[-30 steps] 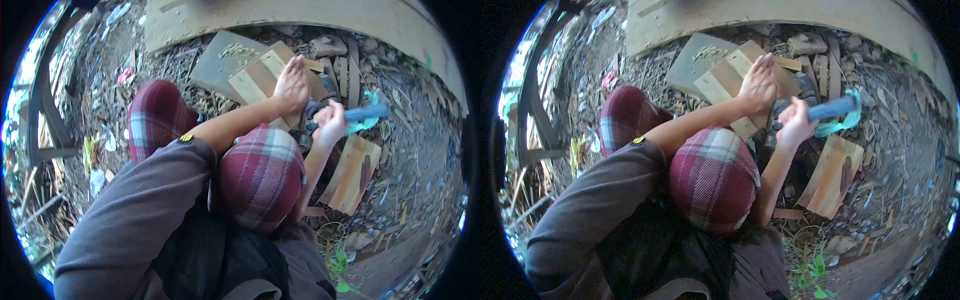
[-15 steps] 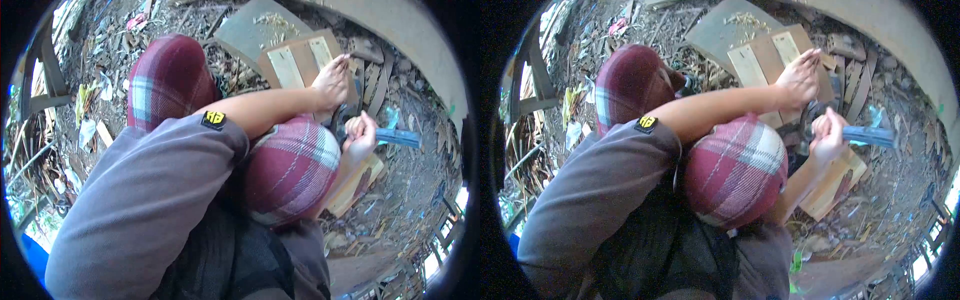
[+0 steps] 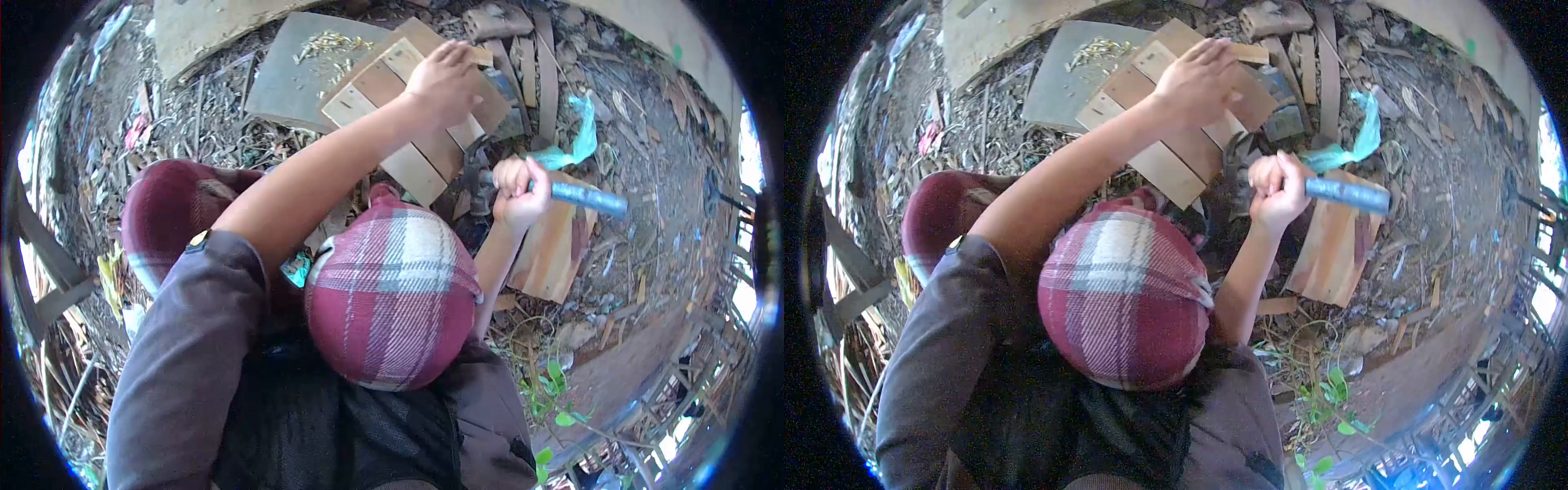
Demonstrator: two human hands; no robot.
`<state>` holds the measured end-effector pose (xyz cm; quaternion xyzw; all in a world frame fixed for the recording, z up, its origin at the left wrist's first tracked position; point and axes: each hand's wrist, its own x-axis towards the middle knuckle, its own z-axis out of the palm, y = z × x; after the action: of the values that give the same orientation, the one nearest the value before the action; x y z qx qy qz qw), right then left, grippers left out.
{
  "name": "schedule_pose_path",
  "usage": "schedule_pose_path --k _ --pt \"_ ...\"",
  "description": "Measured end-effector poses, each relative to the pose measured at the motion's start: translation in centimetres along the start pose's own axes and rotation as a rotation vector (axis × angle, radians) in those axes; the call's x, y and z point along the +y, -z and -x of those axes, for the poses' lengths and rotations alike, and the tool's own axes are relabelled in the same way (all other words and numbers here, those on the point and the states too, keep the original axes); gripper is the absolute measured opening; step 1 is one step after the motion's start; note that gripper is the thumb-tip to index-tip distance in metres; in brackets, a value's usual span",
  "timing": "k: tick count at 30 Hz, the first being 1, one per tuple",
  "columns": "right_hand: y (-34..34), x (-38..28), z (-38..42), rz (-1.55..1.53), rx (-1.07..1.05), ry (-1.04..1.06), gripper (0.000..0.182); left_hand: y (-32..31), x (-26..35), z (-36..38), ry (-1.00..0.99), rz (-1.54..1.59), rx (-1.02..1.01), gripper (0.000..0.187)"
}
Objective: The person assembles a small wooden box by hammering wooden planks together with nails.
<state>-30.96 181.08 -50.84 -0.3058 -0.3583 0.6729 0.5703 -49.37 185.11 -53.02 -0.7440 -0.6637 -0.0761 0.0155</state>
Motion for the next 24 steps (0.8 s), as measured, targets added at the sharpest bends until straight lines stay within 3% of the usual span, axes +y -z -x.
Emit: schedule_pose_path --k 1,5,9,14,17,18,20,24 --pt "0.0 -0.3 -0.4 -0.001 -0.025 -0.046 0.043 -0.8 -0.2 0.4 -0.020 -0.041 0.079 0.054" --pt "-0.3 -1.4 -2.5 0.039 -0.180 -0.197 0.048 -0.2 0.5 0.6 0.007 -0.113 0.079 0.050" --pt "-2.1 -2.2 -4.7 0.286 -0.401 -0.315 0.044 -0.6 0.3 0.4 -0.021 -0.129 0.117 0.050" --pt "-0.6 -0.9 -4.4 0.190 -0.388 -0.089 0.044 0.1 0.1 0.7 -0.037 -0.130 0.086 0.054" --pt "1.5 0.2 -3.0 -0.146 -0.424 0.142 0.032 1.8 -0.3 1.1 -0.101 -0.167 0.246 0.049" --pt "2.1 0.4 -2.5 -0.102 -0.400 0.189 0.027 2.1 -0.3 1.0 -0.092 -0.114 0.166 0.050" --pt "2.4 0.9 -2.1 -0.094 -0.342 0.219 0.028 2.1 -0.1 0.5 -0.078 -0.013 0.002 0.054" --pt "2.0 1.0 -1.7 -0.100 -0.264 0.229 0.026 2.2 -0.1 0.5 -0.125 -0.041 0.069 0.053"
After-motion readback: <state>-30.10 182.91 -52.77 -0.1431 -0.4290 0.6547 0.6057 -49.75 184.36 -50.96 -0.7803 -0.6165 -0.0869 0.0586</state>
